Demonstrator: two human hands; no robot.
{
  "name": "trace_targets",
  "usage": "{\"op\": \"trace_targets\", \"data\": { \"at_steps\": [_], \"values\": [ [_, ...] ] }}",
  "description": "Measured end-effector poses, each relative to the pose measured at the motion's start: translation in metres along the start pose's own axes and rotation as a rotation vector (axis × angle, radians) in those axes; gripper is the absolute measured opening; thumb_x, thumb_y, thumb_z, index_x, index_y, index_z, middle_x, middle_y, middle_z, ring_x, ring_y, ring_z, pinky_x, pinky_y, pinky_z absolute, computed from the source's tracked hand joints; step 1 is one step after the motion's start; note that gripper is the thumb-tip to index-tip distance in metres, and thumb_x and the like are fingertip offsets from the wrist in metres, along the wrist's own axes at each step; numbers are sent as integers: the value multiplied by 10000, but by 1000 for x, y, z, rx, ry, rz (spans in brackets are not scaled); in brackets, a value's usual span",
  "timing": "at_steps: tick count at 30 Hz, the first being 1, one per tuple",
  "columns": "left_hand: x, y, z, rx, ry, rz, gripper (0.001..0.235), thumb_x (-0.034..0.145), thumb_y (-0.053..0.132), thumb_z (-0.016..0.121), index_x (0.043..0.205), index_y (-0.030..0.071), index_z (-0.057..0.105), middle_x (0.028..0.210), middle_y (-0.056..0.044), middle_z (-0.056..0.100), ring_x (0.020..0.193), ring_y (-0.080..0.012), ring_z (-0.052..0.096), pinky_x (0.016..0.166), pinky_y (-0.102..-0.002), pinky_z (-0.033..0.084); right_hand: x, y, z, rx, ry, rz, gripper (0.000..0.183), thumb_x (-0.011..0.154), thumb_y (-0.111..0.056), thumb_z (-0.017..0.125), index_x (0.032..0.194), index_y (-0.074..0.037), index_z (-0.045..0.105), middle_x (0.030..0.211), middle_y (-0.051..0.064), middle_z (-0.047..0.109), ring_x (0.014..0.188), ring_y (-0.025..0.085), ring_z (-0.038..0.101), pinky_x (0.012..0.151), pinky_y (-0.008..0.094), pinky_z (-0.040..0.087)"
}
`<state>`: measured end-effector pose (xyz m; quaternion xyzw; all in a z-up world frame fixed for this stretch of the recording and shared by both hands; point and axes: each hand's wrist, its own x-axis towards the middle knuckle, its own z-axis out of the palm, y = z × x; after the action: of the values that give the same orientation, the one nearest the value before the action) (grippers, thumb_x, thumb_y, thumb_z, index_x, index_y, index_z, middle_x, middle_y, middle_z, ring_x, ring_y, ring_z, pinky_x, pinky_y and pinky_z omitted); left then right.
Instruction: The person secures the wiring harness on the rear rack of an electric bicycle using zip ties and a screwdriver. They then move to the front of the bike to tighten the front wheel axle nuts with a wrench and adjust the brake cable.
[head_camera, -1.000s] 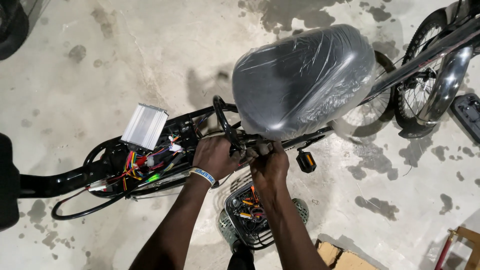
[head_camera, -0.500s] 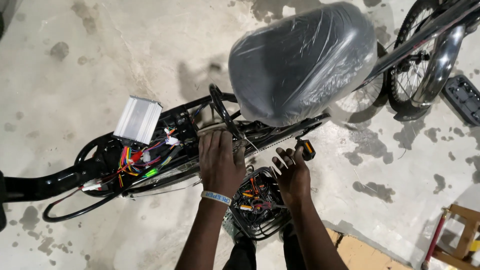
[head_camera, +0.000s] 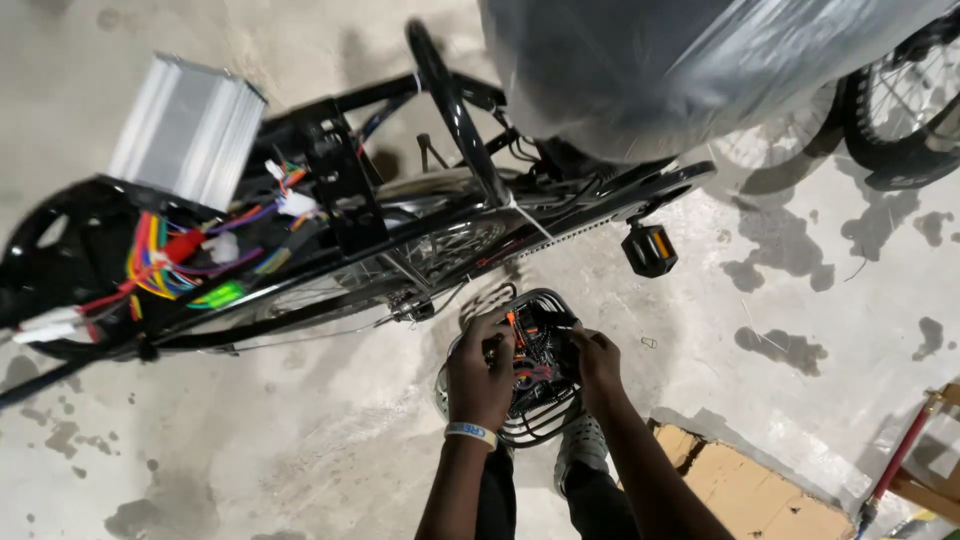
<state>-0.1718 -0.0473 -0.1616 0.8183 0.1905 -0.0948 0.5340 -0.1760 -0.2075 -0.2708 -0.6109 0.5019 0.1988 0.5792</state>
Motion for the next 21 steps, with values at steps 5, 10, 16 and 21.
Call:
{"op": "trace_targets", "data": {
  "at_steps": [5, 10, 16, 21],
  "values": [
    [31, -204, 61, 313, 131, -368, 283, 804, 394, 595, 1009, 212, 665, 909, -81, 664, 1014, -344, 611, 886, -509, 491, 101, 77, 21, -617, -92, -216, 387, 834, -464, 670, 1001, -116, 653, 837, 128, 636, 826, 315, 642, 763, 429, 494],
    [34, -388, 128, 300, -21, -732, 440, 650, 358, 656, 1031, 140, 685, 951, -123, 721, 997, -374, 670, 867, -495, 541, 134, 98, 19, -921, 168, -365, 628, 815, -263, 699, 1337, -119, 380, 1405, 202, 286, 1273, 503, 324, 972, 633, 431],
    [15, -311, 106, 256, 67, -826, 513, 727, 340, 512, 1190, 134, 591, 1120, -182, 641, 1096, -397, 617, 978, -478, 496, 217, 134, -17, -1045, -116, -293, 594, 813, -362, 726, 1259, -21, 531, 1172, 252, 576, 1156, 494, 543, 959, 582, 454],
    [39, -399, 131, -71, -25, -658, 482, 829, 142, 500, 1301, 58, 553, 1312, -269, 533, 1213, -456, 513, 989, -502, 490, 155, 85, -18, -616, -11, -210, 406, 731, -270, 724, 1048, -23, 669, 1057, 176, 653, 1092, 308, 616, 950, 337, 486]
  ]
}}
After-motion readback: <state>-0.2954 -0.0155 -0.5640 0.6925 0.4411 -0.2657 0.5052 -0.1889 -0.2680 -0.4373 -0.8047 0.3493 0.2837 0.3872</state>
